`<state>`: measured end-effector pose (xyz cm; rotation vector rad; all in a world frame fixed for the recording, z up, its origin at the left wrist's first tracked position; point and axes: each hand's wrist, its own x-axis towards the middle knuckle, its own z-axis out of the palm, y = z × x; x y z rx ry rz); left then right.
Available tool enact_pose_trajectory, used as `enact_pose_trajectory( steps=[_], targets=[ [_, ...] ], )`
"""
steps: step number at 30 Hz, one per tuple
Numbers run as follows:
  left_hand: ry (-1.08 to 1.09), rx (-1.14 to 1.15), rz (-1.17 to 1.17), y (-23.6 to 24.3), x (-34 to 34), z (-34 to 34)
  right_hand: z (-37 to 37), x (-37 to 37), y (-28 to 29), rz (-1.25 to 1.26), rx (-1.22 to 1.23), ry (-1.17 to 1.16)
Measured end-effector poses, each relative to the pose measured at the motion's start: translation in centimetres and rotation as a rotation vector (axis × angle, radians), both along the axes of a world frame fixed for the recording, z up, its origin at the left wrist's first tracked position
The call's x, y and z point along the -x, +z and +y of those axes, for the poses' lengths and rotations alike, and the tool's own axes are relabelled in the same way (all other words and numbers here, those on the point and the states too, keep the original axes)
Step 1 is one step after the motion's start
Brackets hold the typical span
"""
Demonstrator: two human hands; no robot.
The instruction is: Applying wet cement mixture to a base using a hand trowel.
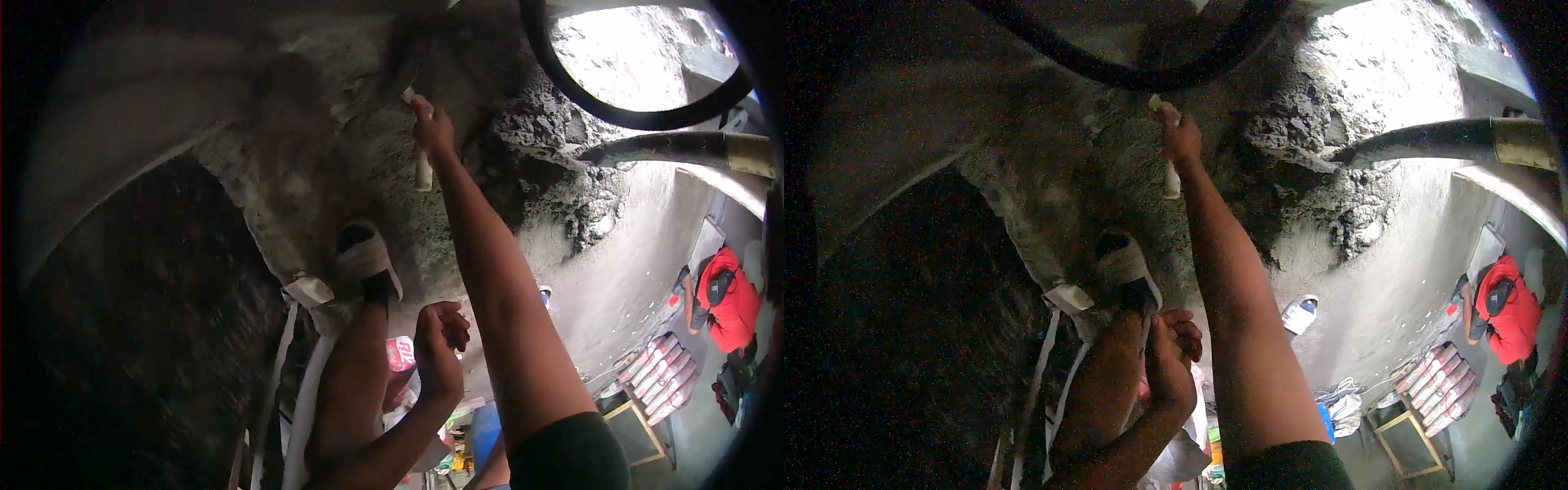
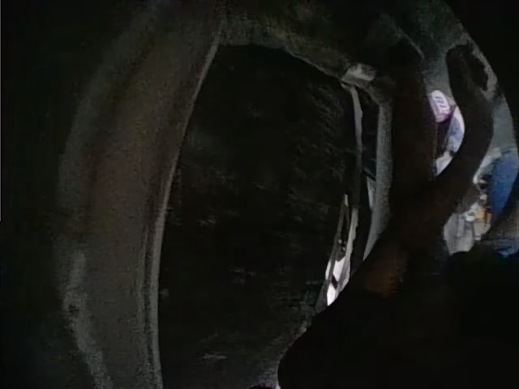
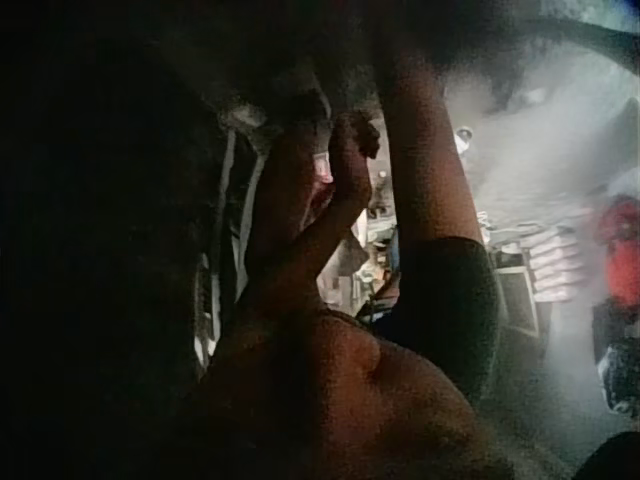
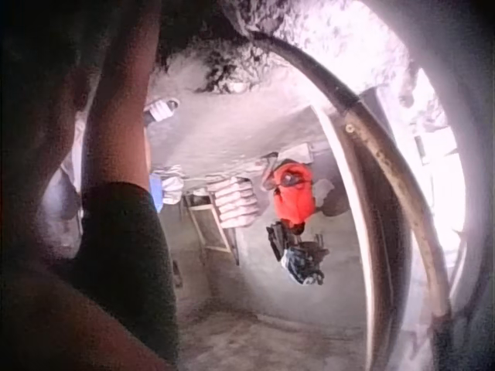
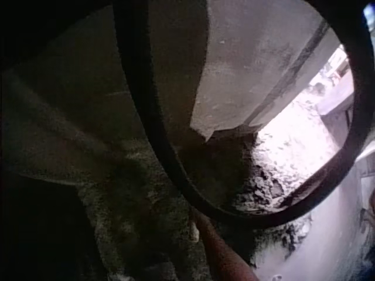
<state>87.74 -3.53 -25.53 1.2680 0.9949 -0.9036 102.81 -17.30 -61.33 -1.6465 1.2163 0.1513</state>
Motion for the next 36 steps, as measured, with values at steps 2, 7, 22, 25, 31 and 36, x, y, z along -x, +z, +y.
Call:
enact_pose_trajectory(
  steps=[2,7,22,25,31,36],
  targets=[
    [0.011,0.029,0.033,-0.3,0.3,-1.0,-3.1,2.2,-2.3,-0.113,0.165,-0.266],
    [0.066,0.057,0.03,-0.5,-0.5,-1.2,-2.9,14.4,-3.0,-0.603,-0.291,-0.592],
    [-0.035,0.002,0.036,-0.6,0.3,-1.4,-3.0,2.8,2.6,-0.152,0.112,-0.065],
    [-0.032,-0.008,0.027,-0.5,0.1,-1.1,-1.4,6.9,3.8,-0.272,0.029,-0.28],
    [0.002,-0.023,0.055,-0.8,0.7,-1.1,0.4,5.4,5.7,-0.27,0.299,-0.129],
    [-0.033,-0.003,0.035,-0.5,0.8,-1.4,-6.5,-1.9,5.1,-0.019,0.079,-0.457]
  ],
)
